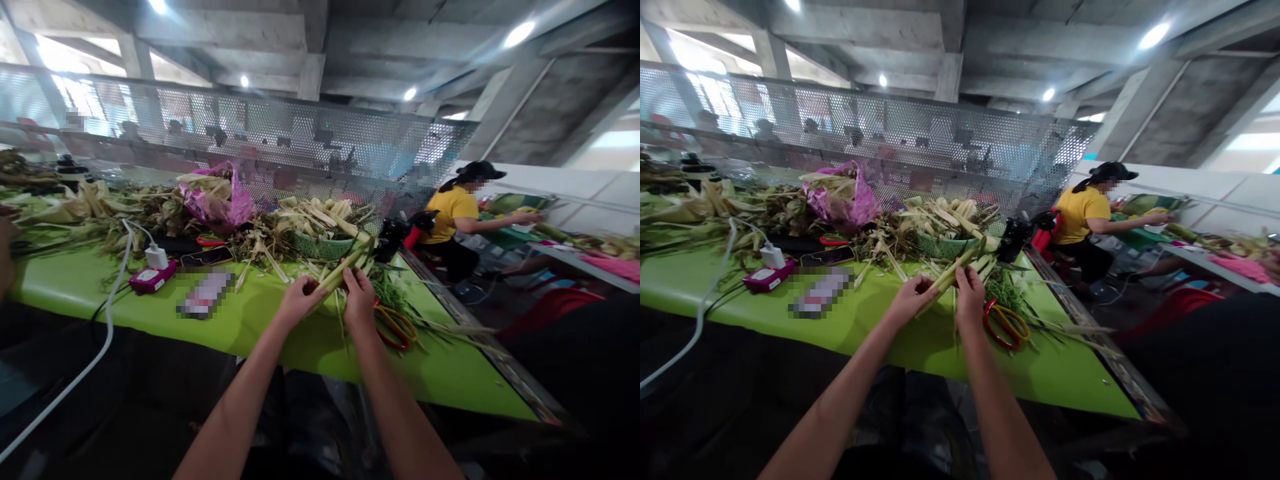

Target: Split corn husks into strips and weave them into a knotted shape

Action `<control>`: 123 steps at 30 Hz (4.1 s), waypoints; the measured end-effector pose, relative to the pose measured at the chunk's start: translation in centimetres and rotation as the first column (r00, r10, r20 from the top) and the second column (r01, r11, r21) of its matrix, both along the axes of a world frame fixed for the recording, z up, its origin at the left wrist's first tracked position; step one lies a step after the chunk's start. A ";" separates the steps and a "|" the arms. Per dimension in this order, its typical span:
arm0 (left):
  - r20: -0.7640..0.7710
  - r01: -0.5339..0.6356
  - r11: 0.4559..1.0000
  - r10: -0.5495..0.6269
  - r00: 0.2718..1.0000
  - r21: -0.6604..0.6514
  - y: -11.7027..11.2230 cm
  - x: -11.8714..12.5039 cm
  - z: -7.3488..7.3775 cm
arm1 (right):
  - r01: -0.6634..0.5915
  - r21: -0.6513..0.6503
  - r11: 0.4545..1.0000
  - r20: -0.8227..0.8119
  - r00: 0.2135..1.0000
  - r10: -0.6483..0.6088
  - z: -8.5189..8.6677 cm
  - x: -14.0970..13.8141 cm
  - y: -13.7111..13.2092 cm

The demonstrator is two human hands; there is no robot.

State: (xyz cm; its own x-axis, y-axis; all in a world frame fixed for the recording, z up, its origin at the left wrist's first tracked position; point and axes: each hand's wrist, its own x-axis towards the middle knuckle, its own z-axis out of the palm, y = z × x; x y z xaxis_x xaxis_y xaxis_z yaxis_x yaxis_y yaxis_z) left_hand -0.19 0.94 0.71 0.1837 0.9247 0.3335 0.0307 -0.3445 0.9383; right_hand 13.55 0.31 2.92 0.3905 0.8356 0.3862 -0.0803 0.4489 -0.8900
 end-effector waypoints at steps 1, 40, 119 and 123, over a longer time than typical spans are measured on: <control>0.014 -0.018 1.000 0.018 1.000 0.007 0.0 0.0 0.0 | -0.016 -0.021 1.000 0.043 0.999 0.017 -0.2 -0.1 0.0; -0.151 -0.208 0.977 0.199 0.968 -0.044 0.1 0.2 -0.6 | -0.087 -0.093 0.992 0.382 0.917 0.116 -0.9 -0.9 -0.1; 0.124 -0.272 0.952 0.290 0.949 -0.143 -0.2 -0.4 0.9 | -0.402 -0.201 0.893 0.105 0.898 0.428 0.0 -2.1 -1.1; 0.064 -0.321 0.940 0.330 0.942 -0.114 -0.1 -0.6 0.6 | -0.395 -0.224 0.891 0.130 0.894 0.429 0.2 -2.4 -1.2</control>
State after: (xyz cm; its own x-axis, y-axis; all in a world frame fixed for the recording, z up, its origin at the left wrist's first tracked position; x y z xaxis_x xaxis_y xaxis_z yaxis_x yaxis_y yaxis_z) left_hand -0.74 0.81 1.29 -0.1568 0.9587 0.2372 0.0476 -0.2326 0.9714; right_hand 11.10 -0.89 3.11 -0.0626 0.9697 0.2363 -0.0607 0.2327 -0.9707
